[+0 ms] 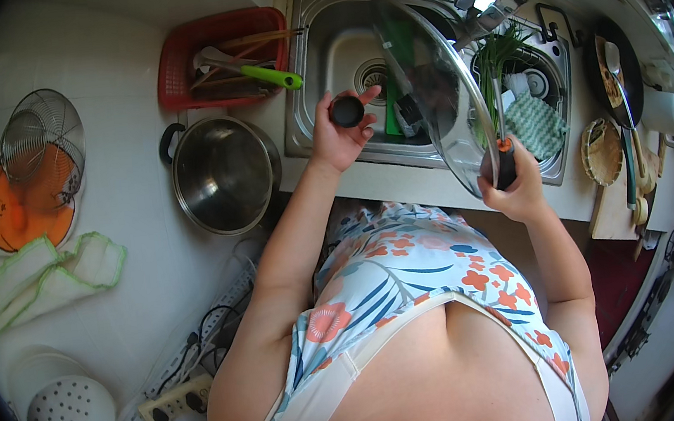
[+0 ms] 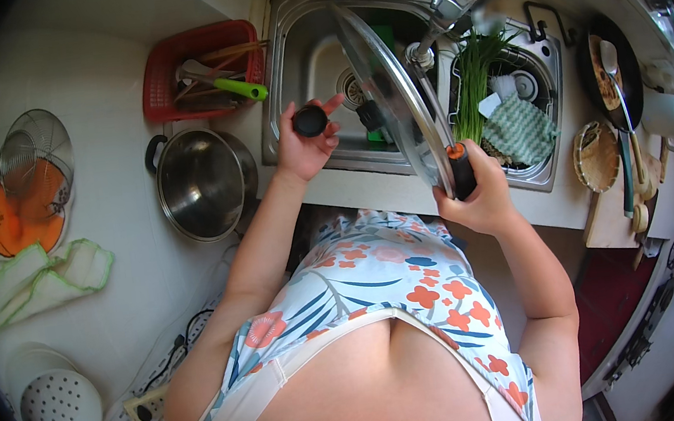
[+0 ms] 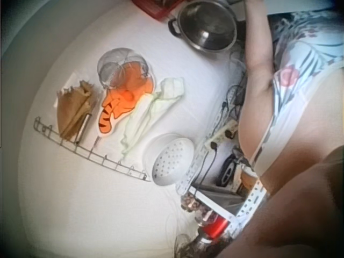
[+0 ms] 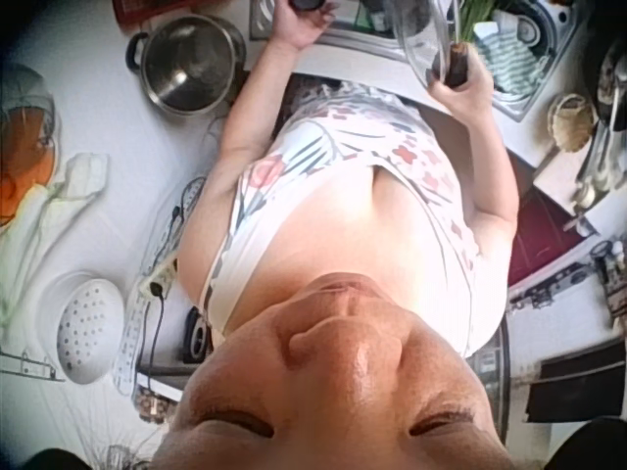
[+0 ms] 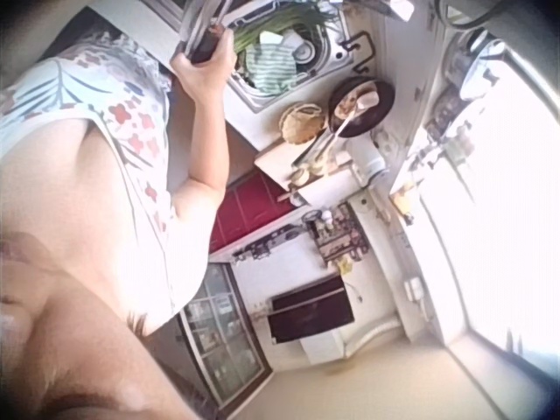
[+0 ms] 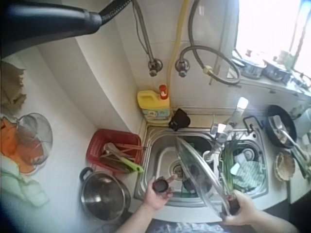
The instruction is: The person attempts to repair a glass pot lid by removing a broken handle. They first try to unscrew the handle by hand, then retrieve a screwdriver from a cabinet to loosen the screw. After removing the screw, they wash the lid and the screw in the sink.
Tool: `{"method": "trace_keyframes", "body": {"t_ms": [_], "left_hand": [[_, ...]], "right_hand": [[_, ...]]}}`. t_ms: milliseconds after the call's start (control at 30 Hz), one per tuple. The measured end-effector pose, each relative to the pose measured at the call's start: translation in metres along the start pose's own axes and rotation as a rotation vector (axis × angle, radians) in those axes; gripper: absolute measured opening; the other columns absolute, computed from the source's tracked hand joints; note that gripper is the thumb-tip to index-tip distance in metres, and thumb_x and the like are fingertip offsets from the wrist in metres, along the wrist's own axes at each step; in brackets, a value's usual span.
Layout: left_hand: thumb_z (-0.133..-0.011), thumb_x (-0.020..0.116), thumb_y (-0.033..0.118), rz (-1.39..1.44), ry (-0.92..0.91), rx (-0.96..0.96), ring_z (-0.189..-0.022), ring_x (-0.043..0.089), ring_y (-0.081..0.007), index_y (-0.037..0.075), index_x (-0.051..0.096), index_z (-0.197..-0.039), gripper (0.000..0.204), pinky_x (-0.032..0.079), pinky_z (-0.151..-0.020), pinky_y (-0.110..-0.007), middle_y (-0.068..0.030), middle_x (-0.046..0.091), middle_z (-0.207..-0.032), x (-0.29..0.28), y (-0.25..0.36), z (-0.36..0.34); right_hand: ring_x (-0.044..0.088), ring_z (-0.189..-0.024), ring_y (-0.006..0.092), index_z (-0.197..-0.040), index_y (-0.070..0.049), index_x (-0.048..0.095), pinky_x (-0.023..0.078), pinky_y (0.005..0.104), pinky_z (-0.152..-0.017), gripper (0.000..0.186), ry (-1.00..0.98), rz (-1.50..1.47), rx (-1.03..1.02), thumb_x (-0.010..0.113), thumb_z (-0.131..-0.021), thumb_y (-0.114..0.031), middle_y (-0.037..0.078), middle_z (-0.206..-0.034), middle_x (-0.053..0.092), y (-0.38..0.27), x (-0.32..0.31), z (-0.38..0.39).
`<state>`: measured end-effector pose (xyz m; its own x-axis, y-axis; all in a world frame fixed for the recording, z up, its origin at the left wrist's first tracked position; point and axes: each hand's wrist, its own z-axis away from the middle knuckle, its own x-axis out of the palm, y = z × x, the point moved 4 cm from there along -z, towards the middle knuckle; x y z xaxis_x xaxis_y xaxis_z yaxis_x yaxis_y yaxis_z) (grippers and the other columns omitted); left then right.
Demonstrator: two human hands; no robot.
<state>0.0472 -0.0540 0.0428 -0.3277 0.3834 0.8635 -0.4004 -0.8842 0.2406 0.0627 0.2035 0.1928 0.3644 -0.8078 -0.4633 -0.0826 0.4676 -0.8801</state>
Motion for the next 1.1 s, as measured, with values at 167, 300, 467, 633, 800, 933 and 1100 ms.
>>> {"method": "trace_keyframes", "body": {"t_ms": [167, 300, 467, 633, 800, 933, 1100], "left_hand": [[-0.091, 0.041, 0.050, -0.106, 0.123, 0.013, -0.074, 0.063, -0.0217, 0.014, 0.059, -0.095, 0.041, 0.046, -0.054, -0.028, -0.0078, 0.065, -0.101, 0.010, -0.014, 0.008], [-0.092, 0.037, 0.055, -0.446, 0.276, 0.002, -0.069, 0.064, -0.0215, 0.012, 0.059, -0.096, 0.049, 0.048, -0.053, -0.028, -0.0075, 0.065, -0.090, 0.027, -0.036, 0.012], [-0.095, 0.030, 0.054, -0.600, 0.360, -0.074, -0.070, 0.065, -0.0211, 0.008, 0.057, -0.103, 0.053, 0.051, -0.054, -0.028, -0.0129, 0.066, -0.097, 0.040, -0.076, 0.006], [-0.096, 0.028, 0.052, -0.628, 0.282, -0.231, -0.071, 0.066, -0.0226, 0.005, 0.054, -0.106, 0.054, 0.053, -0.056, -0.028, -0.0161, 0.065, -0.099, 0.060, -0.134, -0.009], [-0.097, 0.030, 0.048, -0.499, 0.052, -0.357, -0.082, 0.065, -0.0218, 0.004, 0.054, -0.105, 0.050, 0.052, -0.065, -0.028, -0.0178, 0.062, -0.110, 0.082, -0.190, -0.038], [-0.097, 0.033, 0.040, -0.355, -0.102, -0.455, -0.090, 0.064, -0.0237, -0.001, 0.053, -0.111, 0.047, 0.054, -0.072, -0.031, -0.0220, 0.053, -0.123, 0.105, -0.222, -0.062], [-0.097, 0.034, 0.037, -0.353, -0.154, -0.503, -0.092, 0.063, -0.0255, -0.004, 0.050, -0.113, 0.047, 0.054, -0.074, -0.032, -0.0237, 0.051, -0.125, 0.112, -0.245, -0.094]], "right_hand": [[0.047, -0.057, 0.0086, -0.082, -0.006, 0.048, 0.041, 0.0236, -0.055, 0.029, -0.049, -0.135, 0.069, 0.066, -0.059, -0.006, -0.001, -0.065, 0.051, 0.014, -0.034, 0.019], [0.043, -0.057, 0.0063, -0.079, -0.005, 0.046, 0.038, 0.0211, -0.054, 0.027, -0.118, -0.369, 0.084, 0.063, -0.058, -0.004, -0.002, -0.065, 0.047, 0.032, -0.067, 0.038], [0.043, -0.055, 0.0058, -0.079, -0.004, 0.044, 0.036, 0.0196, -0.050, 0.028, -0.104, -0.511, 0.074, 0.064, -0.059, -0.006, -0.001, -0.063, 0.046, 0.052, -0.111, 0.072], [0.043, -0.053, 0.0063, -0.084, -0.003, 0.042, 0.035, 0.0202, -0.048, 0.033, -0.080, -0.626, 0.088, 0.067, -0.062, -0.009, 0.000, -0.063, 0.043, 0.076, -0.159, 0.110], [0.040, -0.052, 0.0069, -0.085, -0.003, 0.040, 0.033, 0.0202, -0.046, 0.033, 0.075, -0.744, 0.103, 0.065, -0.064, -0.006, -0.001, -0.062, 0.039, 0.102, -0.195, 0.136], [0.040, -0.051, 0.0075, -0.085, -0.004, 0.039, 0.033, 0.0210, -0.045, 0.034, 0.176, -0.722, 0.071, 0.067, -0.066, -0.009, 0.000, -0.062, 0.040, 0.116, -0.217, 0.148], [0.041, -0.052, 0.0080, -0.089, -0.003, 0.040, 0.033, 0.0214, -0.045, 0.039, 0.271, -0.694, 0.087, 0.071, -0.068, -0.015, 0.000, -0.064, 0.041, 0.131, -0.237, 0.159]]}}
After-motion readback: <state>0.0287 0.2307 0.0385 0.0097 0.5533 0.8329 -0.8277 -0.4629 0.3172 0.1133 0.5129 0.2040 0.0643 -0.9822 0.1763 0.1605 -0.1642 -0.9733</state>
